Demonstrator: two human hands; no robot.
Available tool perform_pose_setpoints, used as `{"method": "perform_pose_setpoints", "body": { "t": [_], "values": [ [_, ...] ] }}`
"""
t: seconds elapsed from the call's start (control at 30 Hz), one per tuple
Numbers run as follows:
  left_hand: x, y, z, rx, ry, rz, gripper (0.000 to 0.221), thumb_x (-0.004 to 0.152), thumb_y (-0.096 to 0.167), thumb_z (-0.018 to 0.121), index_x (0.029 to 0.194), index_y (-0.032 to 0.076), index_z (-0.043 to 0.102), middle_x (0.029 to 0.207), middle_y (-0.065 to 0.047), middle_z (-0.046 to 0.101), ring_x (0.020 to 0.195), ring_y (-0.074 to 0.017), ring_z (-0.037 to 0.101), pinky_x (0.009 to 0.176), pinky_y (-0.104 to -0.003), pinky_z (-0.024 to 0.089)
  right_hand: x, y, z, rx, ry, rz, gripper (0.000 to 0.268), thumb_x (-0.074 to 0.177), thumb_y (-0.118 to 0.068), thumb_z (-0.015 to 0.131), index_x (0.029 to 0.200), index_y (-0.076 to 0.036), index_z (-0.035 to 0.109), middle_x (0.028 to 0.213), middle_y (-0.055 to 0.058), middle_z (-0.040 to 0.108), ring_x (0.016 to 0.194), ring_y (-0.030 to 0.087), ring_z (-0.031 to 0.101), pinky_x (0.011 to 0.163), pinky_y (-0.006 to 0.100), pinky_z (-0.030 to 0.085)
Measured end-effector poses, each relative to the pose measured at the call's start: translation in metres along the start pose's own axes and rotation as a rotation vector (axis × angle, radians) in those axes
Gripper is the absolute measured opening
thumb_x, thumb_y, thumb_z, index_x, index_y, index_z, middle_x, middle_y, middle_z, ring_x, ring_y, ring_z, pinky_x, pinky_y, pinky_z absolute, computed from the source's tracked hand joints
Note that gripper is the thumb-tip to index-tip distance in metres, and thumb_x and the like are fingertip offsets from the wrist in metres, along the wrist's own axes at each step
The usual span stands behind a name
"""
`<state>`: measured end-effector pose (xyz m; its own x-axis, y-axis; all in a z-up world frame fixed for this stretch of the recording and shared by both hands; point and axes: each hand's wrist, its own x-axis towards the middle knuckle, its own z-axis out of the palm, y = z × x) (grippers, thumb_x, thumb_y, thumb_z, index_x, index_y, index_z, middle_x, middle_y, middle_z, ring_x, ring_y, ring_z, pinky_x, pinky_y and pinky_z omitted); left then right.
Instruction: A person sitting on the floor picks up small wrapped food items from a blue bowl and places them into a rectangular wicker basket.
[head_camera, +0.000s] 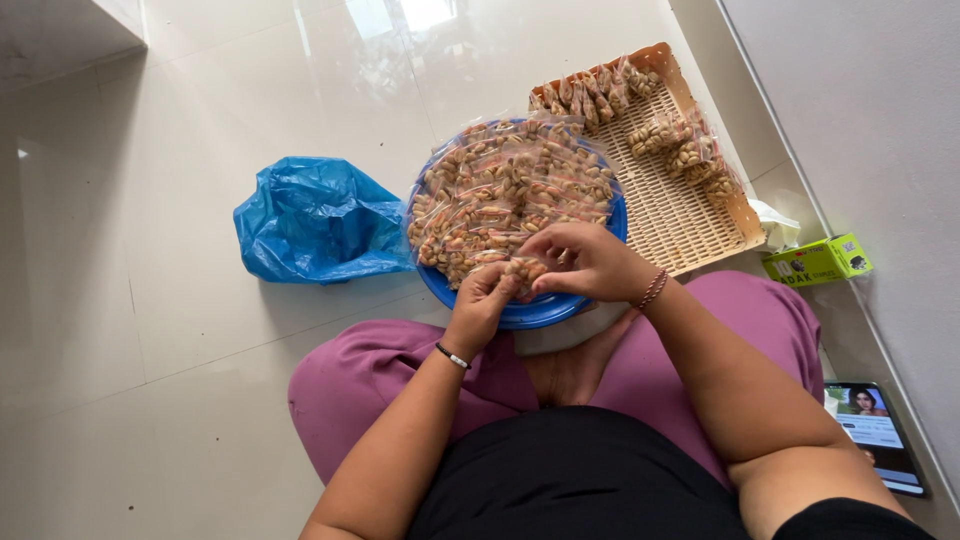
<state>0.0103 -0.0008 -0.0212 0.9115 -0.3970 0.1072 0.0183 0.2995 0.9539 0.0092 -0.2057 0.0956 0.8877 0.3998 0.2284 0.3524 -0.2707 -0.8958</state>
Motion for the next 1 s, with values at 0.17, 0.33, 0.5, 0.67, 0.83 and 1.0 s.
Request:
{"method": "perform_pose_setpoints", "body": {
  "t": [0.17, 0.33, 0.5, 0.67, 0.83, 1.0],
  "values": [
    [-0.002, 0.015, 0.005, -0.039, -0.023, 0.008, 0.022, 0.105, 0.018, 0.06, 0.114, 0.001, 0.07, 0.087, -0.013, 0.074, 0.086, -0.0155, 0.069, 0.079, -0.035, 0.06, -0.001, 0.022, 0.009, -0.048, 0.102, -0.022, 0.017, 0.088, -0.015, 0.081, 0.102, -0.008, 0.077, 0.084, 0.008, 0.07, 0.075, 0.02, 0.069, 0.064, 0.031, 0.058],
    [-0.002, 0.01, 0.001, -0.131, -0.045, 0.028, 0.05, 0.102, 0.023, 0.065, 0.145, 0.001, 0.053, 0.118, -0.02, 0.072, 0.094, -0.0188, 0.074, 0.081, -0.03, 0.062, -0.007, 0.04, -0.024, -0.014, 0.307, 0.103, 0.016, 0.095, -0.012, 0.072, 0.111, -0.008, 0.075, 0.085, 0.009, 0.072, 0.077, 0.02, 0.069, 0.067, 0.034, 0.058],
    [-0.001, 0.005, 0.004, -0.16, -0.093, -0.005, 0.039, 0.099, 0.017, 0.067, 0.132, -0.004, 0.063, 0.114, -0.022, 0.073, 0.09, -0.0218, 0.075, 0.078, -0.033, 0.063, -0.018, 0.068, -0.057, -0.245, 0.681, 0.149, 0.035, 0.097, -0.025, 0.084, 0.122, -0.009, 0.064, 0.1, 0.014, 0.071, 0.088, 0.024, 0.071, 0.076, 0.035, 0.058],
    [0.0, 0.008, 0.009, -0.076, -0.144, -0.053, 0.042, 0.095, 0.018, 0.073, 0.132, 0.0, 0.066, 0.114, -0.018, 0.073, 0.094, -0.0177, 0.073, 0.082, -0.031, 0.061, 0.001, 0.095, -0.053, -0.373, 0.519, 0.16, 0.02, 0.096, -0.025, 0.081, 0.112, -0.016, 0.073, 0.091, 0.008, 0.075, 0.086, 0.022, 0.074, 0.072, 0.033, 0.059],
    [0.002, 0.011, 0.007, -0.034, -0.164, -0.092, 0.043, 0.095, 0.02, 0.074, 0.133, 0.002, 0.067, 0.114, -0.018, 0.073, 0.096, -0.018, 0.073, 0.085, -0.032, 0.06, 0.02, 0.09, -0.04, -0.474, 0.366, 0.087, 0.018, 0.098, -0.027, 0.072, 0.113, -0.016, 0.077, 0.09, 0.016, 0.075, 0.087, 0.035, 0.071, 0.078, 0.046, 0.057],
    [0.006, 0.01, 0.008, -0.036, -0.192, -0.093, 0.044, 0.094, 0.022, 0.074, 0.132, 0.0, 0.066, 0.114, -0.019, 0.073, 0.098, -0.019, 0.071, 0.086, -0.033, 0.058, 0.022, 0.083, -0.04, -0.452, 0.41, 0.037, 0.027, 0.101, -0.031, 0.067, 0.118, -0.012, 0.074, 0.092, 0.014, 0.073, 0.082, 0.034, 0.07, 0.076, 0.046, 0.056]
  ]
}}
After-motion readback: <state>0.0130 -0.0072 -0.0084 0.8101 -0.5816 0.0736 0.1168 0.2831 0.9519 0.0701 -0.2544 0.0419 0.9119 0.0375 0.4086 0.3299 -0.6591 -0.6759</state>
